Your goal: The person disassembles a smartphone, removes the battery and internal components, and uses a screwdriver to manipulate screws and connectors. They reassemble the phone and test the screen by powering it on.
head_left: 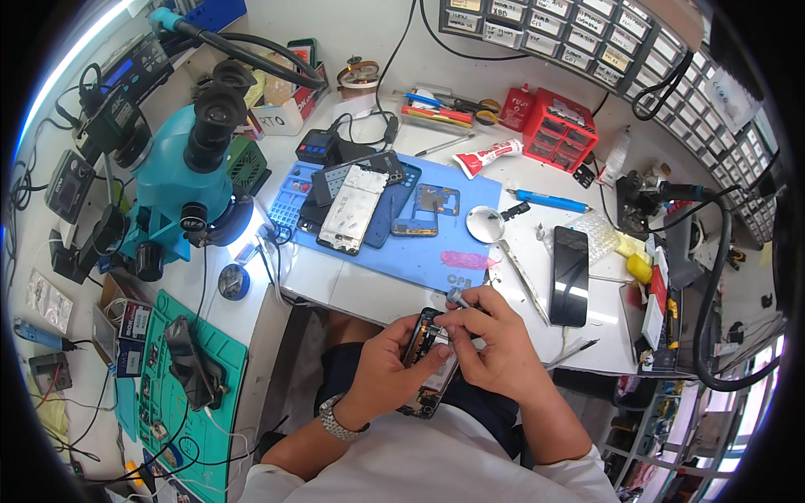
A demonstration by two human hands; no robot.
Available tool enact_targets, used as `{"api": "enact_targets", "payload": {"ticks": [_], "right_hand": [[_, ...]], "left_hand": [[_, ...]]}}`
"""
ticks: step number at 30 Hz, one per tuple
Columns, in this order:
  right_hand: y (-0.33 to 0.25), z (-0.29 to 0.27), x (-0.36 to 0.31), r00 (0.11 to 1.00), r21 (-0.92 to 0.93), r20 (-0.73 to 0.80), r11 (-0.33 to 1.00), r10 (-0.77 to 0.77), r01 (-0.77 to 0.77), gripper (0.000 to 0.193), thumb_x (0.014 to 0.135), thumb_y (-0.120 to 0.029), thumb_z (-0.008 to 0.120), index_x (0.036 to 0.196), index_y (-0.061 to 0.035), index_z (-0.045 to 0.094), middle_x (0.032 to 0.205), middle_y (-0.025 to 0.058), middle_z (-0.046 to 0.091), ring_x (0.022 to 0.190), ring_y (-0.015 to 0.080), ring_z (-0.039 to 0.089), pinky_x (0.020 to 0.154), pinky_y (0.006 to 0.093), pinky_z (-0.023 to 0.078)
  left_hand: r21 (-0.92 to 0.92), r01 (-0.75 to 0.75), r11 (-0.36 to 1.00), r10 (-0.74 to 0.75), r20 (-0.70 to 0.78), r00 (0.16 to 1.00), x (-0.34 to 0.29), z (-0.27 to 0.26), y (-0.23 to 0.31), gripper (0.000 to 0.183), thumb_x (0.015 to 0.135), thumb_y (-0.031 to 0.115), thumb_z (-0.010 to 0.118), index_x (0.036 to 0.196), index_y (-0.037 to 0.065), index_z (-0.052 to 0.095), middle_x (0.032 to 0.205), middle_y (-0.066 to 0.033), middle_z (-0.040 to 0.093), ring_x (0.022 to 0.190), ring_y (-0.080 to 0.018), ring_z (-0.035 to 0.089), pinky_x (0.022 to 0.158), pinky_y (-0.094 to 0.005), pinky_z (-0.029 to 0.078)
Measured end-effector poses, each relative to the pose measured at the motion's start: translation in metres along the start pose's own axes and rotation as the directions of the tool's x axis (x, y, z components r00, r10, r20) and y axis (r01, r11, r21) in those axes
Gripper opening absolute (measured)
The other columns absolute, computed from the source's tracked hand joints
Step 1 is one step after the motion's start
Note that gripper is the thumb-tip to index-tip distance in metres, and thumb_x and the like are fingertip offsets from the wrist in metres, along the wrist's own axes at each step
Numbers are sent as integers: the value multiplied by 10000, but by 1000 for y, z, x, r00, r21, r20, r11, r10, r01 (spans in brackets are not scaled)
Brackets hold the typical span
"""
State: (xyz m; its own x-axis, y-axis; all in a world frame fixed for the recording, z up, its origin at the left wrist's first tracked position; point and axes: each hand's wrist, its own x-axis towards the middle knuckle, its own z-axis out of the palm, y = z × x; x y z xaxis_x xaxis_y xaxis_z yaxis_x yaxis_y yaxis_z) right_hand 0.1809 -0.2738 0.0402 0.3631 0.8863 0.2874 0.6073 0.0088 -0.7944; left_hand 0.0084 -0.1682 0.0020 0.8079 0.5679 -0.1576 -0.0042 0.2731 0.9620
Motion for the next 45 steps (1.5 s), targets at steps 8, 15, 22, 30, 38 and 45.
{"api": "enact_targets", "payload": {"ticks": [8, 15, 22, 30, 38, 45], "right_hand": [[-2, 1, -2, 1000, -10, 20, 1000, -2, 2, 306, 885, 82, 680, 1088, -100, 818, 1203, 195, 606, 992, 341, 686, 827, 372, 578], [-1, -2, 0, 997, 21, 66, 999, -28, 27, 394, 843, 105, 656, 1051, -155, 866, 1209, 192, 580, 1024, 342, 655, 875, 366, 542], [0, -3, -3, 991, 52, 130, 998, -29, 22, 380, 852, 85, 659, 1086, -145, 852, 1330, 258, 557, 1202, 453, 595, 1041, 458, 514], [-2, 0, -2, 997, 48, 53, 997, 50, -52, 310, 921, 28, 712, 1191, -106, 782, 1258, 247, 587, 1092, 442, 650, 928, 460, 555], [-9, -2, 0, 999, -16, 43, 1000, 27, -26, 265, 899, -39, 786, 1160, -84, 769, 1225, 241, 600, 1053, 438, 668, 878, 468, 570], [1, 1, 0, 999, -10, -22, 999, -36, 36, 268, 868, -29, 809, 1130, -69, 764, 1152, 220, 624, 999, 422, 674, 829, 445, 569]], "left_hand": [[-32, -5, 999, 3, -39, 999, 1, 2, 0, 398, 1053, 120, 760, 1391, -54, 642, 1084, -19, 762, 934, -11, 654, 792, -196, 537], [82, 8, 997, -8, -3, 1000, 1, -2, 0, 413, 1048, 43, 735, 1430, -56, 616, 1175, -61, 772, 1022, -50, 693, 869, -220, 570], [36, -9, 999, 8, 24, 1000, -1, -5, -5, 413, 1068, -12, 661, 1471, -64, 585, 1257, -80, 759, 1114, -74, 695, 945, -240, 571], [-26, -37, 999, 36, -26, 999, -1, 0, -4, 381, 1083, 78, 662, 1434, -64, 626, 1148, -71, 789, 1016, -40, 674, 867, -233, 562], [45, -86, 995, 89, -48, 995, 0, 0, -10, 361, 1075, 102, 680, 1401, -51, 655, 1081, -58, 802, 954, -33, 677, 817, -232, 558], [126, -56, 990, 59, -20, 998, -3, 1, -4, 398, 1071, 55, 686, 1444, -66, 616, 1180, -74, 770, 1045, -58, 673, 896, -241, 559]]}}
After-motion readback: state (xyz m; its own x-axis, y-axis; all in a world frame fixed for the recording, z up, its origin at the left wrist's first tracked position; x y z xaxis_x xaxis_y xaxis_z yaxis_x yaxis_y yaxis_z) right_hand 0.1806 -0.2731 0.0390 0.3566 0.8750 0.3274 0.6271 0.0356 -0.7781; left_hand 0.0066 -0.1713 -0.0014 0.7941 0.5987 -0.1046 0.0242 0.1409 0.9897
